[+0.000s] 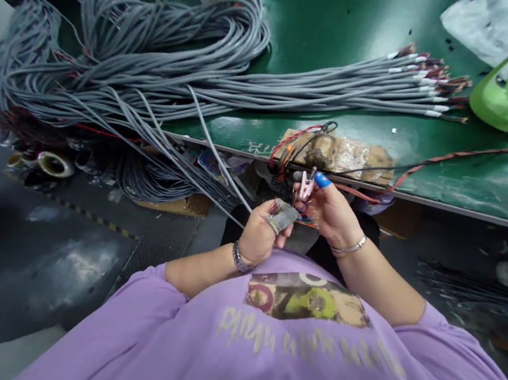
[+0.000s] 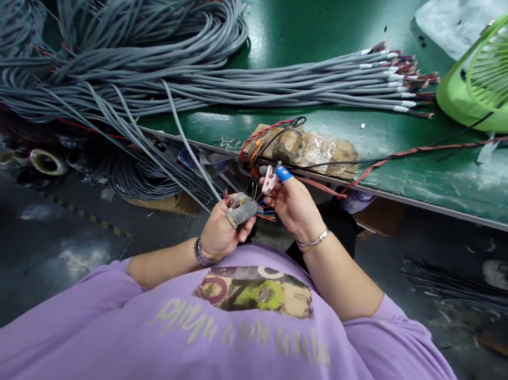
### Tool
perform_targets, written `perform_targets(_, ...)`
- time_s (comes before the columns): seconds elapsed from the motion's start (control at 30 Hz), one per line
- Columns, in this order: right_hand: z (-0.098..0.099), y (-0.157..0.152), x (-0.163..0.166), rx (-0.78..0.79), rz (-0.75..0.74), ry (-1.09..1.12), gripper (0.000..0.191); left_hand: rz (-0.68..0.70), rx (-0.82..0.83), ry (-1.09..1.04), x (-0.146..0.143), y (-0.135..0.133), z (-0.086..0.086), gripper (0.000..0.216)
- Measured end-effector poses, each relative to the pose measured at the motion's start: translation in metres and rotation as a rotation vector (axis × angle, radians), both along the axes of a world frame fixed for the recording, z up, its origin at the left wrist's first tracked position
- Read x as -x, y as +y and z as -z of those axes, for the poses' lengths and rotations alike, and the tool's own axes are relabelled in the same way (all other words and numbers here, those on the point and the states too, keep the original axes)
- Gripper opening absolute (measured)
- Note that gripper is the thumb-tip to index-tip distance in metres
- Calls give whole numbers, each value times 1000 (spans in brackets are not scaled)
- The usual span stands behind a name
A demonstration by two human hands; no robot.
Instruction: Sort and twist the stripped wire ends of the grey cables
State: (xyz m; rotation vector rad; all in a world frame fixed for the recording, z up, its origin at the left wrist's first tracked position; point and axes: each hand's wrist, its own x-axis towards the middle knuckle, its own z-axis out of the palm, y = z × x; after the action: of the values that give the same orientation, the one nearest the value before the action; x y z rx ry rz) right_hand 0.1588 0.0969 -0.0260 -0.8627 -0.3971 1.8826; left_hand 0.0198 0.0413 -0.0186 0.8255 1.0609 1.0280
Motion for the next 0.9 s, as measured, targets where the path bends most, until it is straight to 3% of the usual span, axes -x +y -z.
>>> perform_targets(0.07,2,-1,0,-21,16,-38,28,-7,-11,-3,-1,1,1,37)
perform_targets(0.23,8,0,4,-70,73,-92,46,-8,-36,4,-4,3,2,37)
perform_targets(0.33,8,2,6,-44,33,-46,51,-9,-32,24,-5,4,3,40)
perform_targets(0.47,8,5,8,-18,-26,52,52,-16,-42,30,-5,4,5,41)
perform_targets(0.6,9,8,10,14,11,124,47,-12,-54,48,-4,3,9,41)
perform_targets(0.9,8,4,13,-8,20,116,55,-5,-45,67,-3,0,8,39)
